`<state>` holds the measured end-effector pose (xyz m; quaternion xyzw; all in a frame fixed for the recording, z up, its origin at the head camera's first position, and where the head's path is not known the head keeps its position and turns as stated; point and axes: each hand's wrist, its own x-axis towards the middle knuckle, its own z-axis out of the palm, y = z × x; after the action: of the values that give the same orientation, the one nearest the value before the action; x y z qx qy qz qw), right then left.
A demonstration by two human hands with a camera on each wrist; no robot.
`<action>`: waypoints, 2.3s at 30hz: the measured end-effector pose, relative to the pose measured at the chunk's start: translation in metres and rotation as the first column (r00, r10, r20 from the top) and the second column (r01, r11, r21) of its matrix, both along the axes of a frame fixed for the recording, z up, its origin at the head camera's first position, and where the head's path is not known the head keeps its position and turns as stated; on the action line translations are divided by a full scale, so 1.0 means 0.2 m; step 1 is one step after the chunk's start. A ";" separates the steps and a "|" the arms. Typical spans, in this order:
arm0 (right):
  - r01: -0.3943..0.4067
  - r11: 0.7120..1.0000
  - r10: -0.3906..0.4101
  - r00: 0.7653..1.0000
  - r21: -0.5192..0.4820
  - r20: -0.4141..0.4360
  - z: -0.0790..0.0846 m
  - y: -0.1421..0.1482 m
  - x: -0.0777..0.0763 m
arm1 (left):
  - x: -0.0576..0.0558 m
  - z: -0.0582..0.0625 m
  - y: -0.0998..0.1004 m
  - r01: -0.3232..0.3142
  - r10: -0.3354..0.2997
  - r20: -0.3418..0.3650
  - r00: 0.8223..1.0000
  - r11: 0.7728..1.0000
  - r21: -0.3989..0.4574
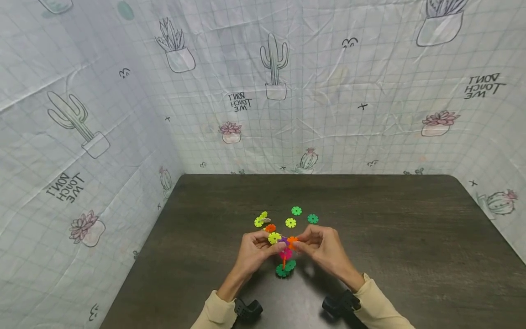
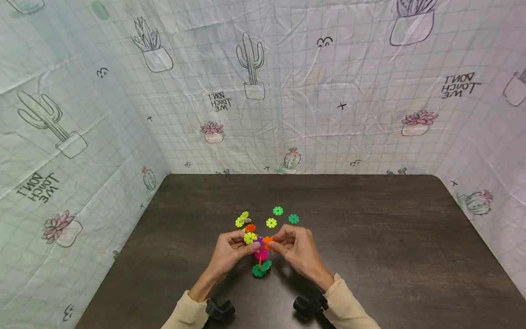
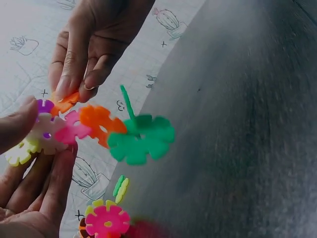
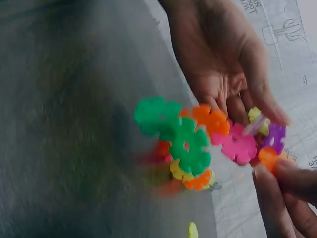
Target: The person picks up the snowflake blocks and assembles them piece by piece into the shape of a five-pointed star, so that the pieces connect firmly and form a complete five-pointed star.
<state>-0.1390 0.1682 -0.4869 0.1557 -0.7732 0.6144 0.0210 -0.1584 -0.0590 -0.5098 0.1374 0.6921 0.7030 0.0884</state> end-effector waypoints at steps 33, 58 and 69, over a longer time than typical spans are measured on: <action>0.176 0.894 -0.201 0.979 0.412 0.019 -0.08 0.29 -0.35 | -0.01 -0.01 -0.02 -0.097 0.092 0.082 0.992 0.993 0.064; -0.110 0.892 0.102 0.994 0.438 0.042 -0.12 -0.18 -0.31 | -0.05 0.00 -0.18 -0.319 0.303 0.195 0.933 0.946 0.054; -0.123 0.891 0.127 0.992 0.436 0.020 -0.14 -0.24 -0.30 | -0.05 0.00 -0.19 -0.344 0.332 0.179 0.926 0.938 0.041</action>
<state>-0.1982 0.1197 -0.5140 0.2088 -0.8794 0.4249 -0.0505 -0.1675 -0.0975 -0.5104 -0.0407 0.6696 0.7413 0.0194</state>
